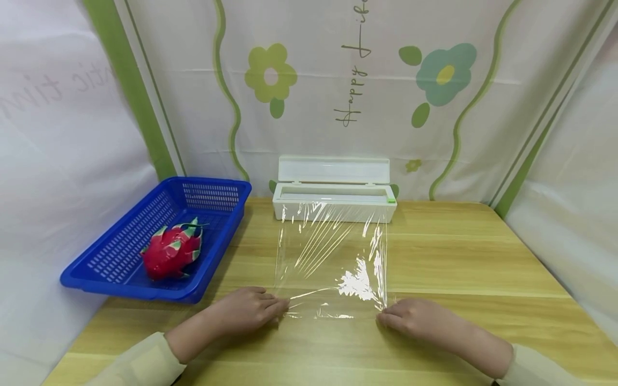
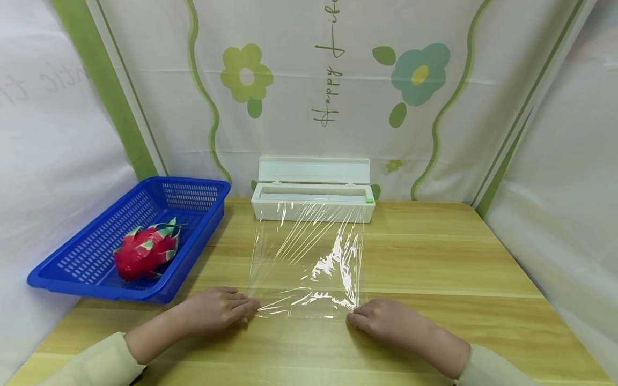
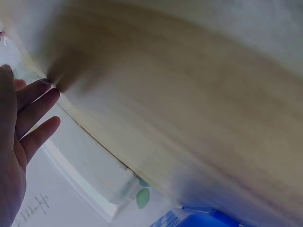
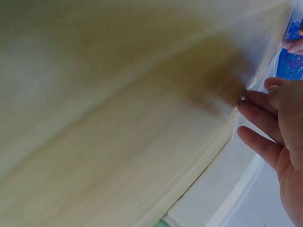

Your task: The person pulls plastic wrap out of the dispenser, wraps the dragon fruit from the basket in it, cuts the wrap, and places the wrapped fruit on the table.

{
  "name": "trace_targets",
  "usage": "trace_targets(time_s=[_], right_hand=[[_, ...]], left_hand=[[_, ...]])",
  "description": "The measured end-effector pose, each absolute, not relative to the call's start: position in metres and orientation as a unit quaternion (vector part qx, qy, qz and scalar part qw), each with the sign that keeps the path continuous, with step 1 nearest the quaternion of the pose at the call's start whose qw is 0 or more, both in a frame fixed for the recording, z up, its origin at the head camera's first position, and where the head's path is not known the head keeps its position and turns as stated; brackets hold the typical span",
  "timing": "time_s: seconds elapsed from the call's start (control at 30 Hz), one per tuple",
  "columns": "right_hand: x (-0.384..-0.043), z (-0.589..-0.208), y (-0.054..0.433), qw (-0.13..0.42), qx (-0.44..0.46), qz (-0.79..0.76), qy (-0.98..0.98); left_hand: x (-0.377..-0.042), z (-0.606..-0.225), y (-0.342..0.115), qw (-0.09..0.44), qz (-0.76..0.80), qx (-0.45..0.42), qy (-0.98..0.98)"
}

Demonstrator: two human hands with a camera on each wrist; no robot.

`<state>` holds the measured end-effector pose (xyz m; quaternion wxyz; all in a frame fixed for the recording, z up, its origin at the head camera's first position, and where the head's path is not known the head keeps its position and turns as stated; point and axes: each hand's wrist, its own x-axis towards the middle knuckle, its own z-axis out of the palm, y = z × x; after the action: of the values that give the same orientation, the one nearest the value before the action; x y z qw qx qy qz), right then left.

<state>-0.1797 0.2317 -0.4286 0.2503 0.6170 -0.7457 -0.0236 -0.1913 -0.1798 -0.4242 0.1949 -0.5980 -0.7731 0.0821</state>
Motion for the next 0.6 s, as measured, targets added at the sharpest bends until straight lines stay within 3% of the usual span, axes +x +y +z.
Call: trace_targets(time_s=[0.2,0.6], right_hand=[[-0.184,-0.426,0.230,0.230,0.617,0.000,-0.753],[-0.194,-0.430,0.226,0.245,0.604,0.016,-0.758]], left_hand=[[-0.191,-0.425,-0.180,0.216,0.070,-0.597,-0.769],[-0.197,-0.428,-0.178,0.243,0.055,-0.581,-0.775]])
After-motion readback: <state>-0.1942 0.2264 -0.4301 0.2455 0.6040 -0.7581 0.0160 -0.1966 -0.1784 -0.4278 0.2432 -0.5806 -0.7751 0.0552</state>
